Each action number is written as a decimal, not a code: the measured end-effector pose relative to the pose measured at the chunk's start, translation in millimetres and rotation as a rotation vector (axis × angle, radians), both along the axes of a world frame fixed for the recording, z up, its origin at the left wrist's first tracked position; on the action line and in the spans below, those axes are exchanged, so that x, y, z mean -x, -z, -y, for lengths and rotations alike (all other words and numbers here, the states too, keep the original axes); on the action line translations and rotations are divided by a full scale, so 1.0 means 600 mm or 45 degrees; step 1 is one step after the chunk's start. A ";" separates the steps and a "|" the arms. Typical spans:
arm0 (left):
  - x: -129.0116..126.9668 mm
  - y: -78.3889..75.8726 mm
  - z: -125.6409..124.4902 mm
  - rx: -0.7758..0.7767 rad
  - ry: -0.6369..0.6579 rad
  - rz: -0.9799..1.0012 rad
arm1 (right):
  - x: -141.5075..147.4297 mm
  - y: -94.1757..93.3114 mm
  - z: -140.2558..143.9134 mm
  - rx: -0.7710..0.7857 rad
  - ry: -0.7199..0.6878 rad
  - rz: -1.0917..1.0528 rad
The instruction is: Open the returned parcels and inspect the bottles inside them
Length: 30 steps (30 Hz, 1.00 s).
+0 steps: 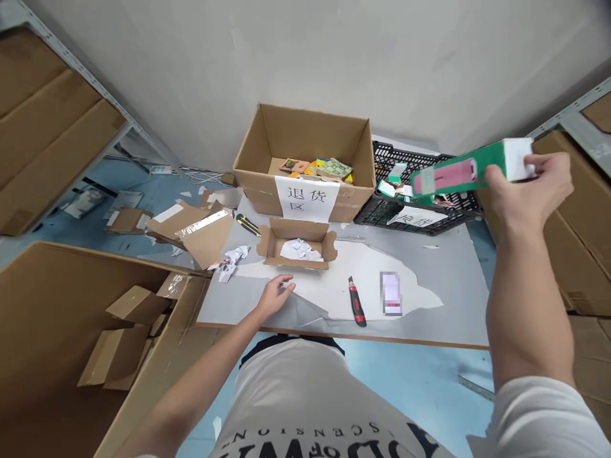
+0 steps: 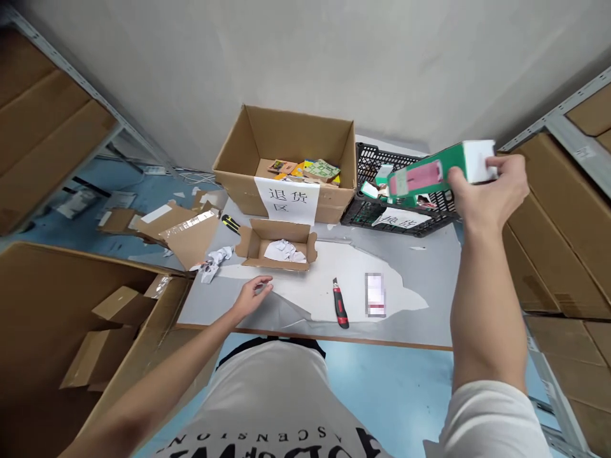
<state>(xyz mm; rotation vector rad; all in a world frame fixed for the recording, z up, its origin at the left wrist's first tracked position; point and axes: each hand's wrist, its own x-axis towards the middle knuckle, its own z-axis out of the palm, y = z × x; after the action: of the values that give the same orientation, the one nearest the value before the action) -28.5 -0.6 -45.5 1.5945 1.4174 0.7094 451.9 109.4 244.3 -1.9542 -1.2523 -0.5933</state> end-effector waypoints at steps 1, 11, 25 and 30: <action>0.001 -0.004 0.001 -0.050 0.007 -0.039 | -0.024 0.009 -0.032 -0.026 0.089 -0.017; -0.008 -0.058 0.006 -0.437 0.061 -0.188 | -0.129 0.194 -0.148 0.046 0.469 -0.470; 0.000 -0.060 -0.028 -0.526 -0.181 -0.572 | -0.123 0.312 -0.209 0.663 0.191 -0.460; 0.003 -0.055 -0.041 -0.463 -0.333 -0.652 | -0.127 0.330 -0.189 0.675 -0.028 -0.296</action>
<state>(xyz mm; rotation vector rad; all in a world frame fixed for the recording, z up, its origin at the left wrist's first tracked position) -30.1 23.8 -12.8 1.9899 1.9819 0.7748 528.3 222.8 46.5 -2.3492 -1.3723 -0.0070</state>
